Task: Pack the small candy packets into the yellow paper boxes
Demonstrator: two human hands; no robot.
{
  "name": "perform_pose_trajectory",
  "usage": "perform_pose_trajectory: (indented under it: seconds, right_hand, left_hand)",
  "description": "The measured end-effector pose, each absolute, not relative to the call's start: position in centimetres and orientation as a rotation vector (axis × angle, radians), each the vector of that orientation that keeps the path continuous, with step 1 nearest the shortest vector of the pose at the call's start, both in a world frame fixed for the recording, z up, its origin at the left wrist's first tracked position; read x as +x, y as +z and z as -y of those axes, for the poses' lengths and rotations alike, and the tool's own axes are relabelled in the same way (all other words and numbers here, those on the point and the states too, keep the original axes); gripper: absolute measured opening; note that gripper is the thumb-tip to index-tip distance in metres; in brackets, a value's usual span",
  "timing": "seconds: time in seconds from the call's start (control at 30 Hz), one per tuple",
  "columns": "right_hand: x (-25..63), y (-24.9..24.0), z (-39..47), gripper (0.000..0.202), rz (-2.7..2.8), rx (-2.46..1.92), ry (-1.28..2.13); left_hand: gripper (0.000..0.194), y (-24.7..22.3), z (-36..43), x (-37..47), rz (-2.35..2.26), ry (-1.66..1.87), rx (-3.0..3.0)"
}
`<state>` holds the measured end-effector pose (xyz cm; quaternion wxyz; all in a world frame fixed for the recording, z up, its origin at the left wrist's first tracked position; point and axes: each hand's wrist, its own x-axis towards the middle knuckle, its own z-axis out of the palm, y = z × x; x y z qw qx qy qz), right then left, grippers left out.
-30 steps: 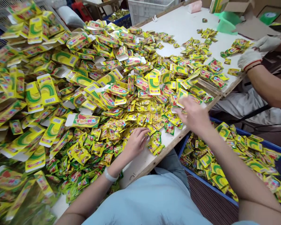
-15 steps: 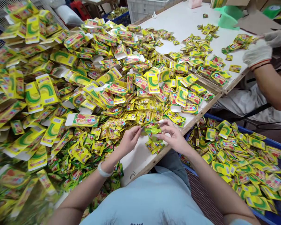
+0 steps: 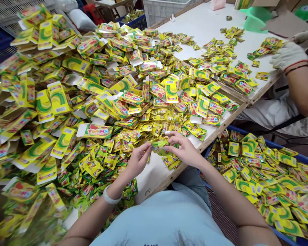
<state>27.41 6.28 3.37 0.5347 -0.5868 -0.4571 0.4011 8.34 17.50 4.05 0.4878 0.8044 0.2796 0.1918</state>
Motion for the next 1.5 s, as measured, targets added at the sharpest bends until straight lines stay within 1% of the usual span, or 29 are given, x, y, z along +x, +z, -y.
perform_pose_trajectory:
  seconds: [0.07, 0.13, 0.23, 0.33, 0.37, 0.43, 0.53, 0.57, 0.6, 0.67, 0.73, 0.77, 0.83, 0.9, 0.93, 0.97, 1.03, 1.1, 1.17, 1.27, 1.33, 1.43, 1.5]
  right_hand:
    - [26.3, 2.8, -7.0, 0.038, 0.930, -1.344, 1.022]
    - [25.4, 2.2, -7.5, 0.039, 0.783, -1.314, 1.032]
    - [25.0, 1.7, -7.6, 0.040, 0.637, -1.204, 1.012]
    - [25.3, 1.6, -7.4, 0.051, 0.631, -1.066, 1.178]
    - [25.4, 1.5, -7.4, 0.051, 0.661, -1.053, 1.231]
    - [25.8, 1.3, -7.3, 0.041, 0.721, -1.075, 1.243]
    - [26.5, 1.0, -7.2, 0.030, 0.703, -1.131, 1.100]
    - [26.7, 1.0, -7.1, 0.030, 0.675, -1.148, 1.054]
    - [27.0, 0.9, -7.0, 0.030, 0.646, -1.169, 1.018]
    - [27.2, 0.8, -6.9, 0.030, 0.603, -1.207, 0.989]
    - [27.1, 0.8, -6.9, 0.032, 0.590, -1.220, 1.001]
    - [26.8, 0.8, -6.9, 0.033, 0.588, -1.219, 1.011]
    - [26.1, 1.0, -7.0, 0.036, 0.570, -1.219, 1.023]
    - [25.7, 1.3, -7.0, 0.038, 0.538, -1.229, 1.019]
    - [25.7, 1.4, -6.9, 0.038, 0.529, -1.235, 1.009]
    - [25.8, 1.6, -6.7, 0.038, 0.530, -1.239, 0.995]
    - [26.5, 2.1, -6.3, 0.037, 0.556, -1.241, 0.963]
    - [27.5, 2.4, -5.9, 0.037, 0.586, -1.237, 0.961]
    - [28.2, 2.8, -5.7, 0.036, 0.606, -1.227, 0.988]
    - [28.2, 3.8, -5.9, 0.032, 0.659, -1.197, 1.019]
    - [27.6, 4.9, -6.5, 0.029, 0.696, -1.179, 0.994]
    - [26.3, 6.8, -7.6, 0.027, 0.740, -1.155, 0.891]
    - [25.6, 7.8, -8.4, 0.027, 0.804, -1.150, 0.837]
  left_hand:
    - [0.039, 4.2, -17.1, 8.7, -0.678, 0.490, 1.832]
    - [0.042, 4.0, -16.8, 9.0, -0.682, 0.502, 1.711]
    - [0.036, 3.5, -16.6, 9.5, -0.721, 0.505, 1.613]
    - [0.031, 3.2, -16.4, 9.9, -0.710, 0.500, 1.631]
    - [0.029, 3.4, -16.5, 10.0, -0.676, 0.475, 1.669]
    - [0.026, 4.6, -17.2, 10.2, -0.567, 0.352, 1.797]
    - [0.028, 7.9, -20.2, 10.7, -0.464, 0.126, 2.083]
    - [0.033, 9.2, -21.8, 11.0, -0.536, 0.124, 2.198]
    - [0.040, 10.4, -23.7, 11.4, -0.717, 0.185, 2.317]
    - [0.059, 12.2, -27.8, 12.6, -1.272, 0.390, 2.479]
    - [0.080, 12.7, -31.6, 14.4, -1.648, 0.397, 2.505]
    - [0.088, 12.5, -33.2, 15.4, -1.730, 0.341, 2.492]
    - [0.102, 11.4, -35.5, 17.5, -1.734, 0.313, 2.493]
    - [0.108, 10.1, -36.7, 19.1, -1.600, 0.477, 2.488]
    - [0.106, 9.5, -36.9, 19.6, -1.505, 0.601, 2.460]
    - [0.100, 9.1, -37.0, 19.8, -1.409, 0.720, 2.408]
    - [0.079, 8.6, -36.4, 19.2, -1.221, 0.872, 2.256]
    - [0.057, 8.5, -34.8, 17.3, -1.036, 0.899, 2.075]
    - [0.045, 8.3, -31.9, 14.4, -0.845, 0.820, 1.859]
    - [0.047, 7.6, -25.8, 10.2, -0.658, 0.469, 1.473]
    - [0.042, 6.8, -21.8, 8.2, -0.608, 0.262, 1.266]
    - [0.029, 6.2, -18.0, 6.9, -0.581, 0.170, 1.162]
    - [0.028, 6.3, -16.8, 7.0, -0.543, 0.129, 1.199]
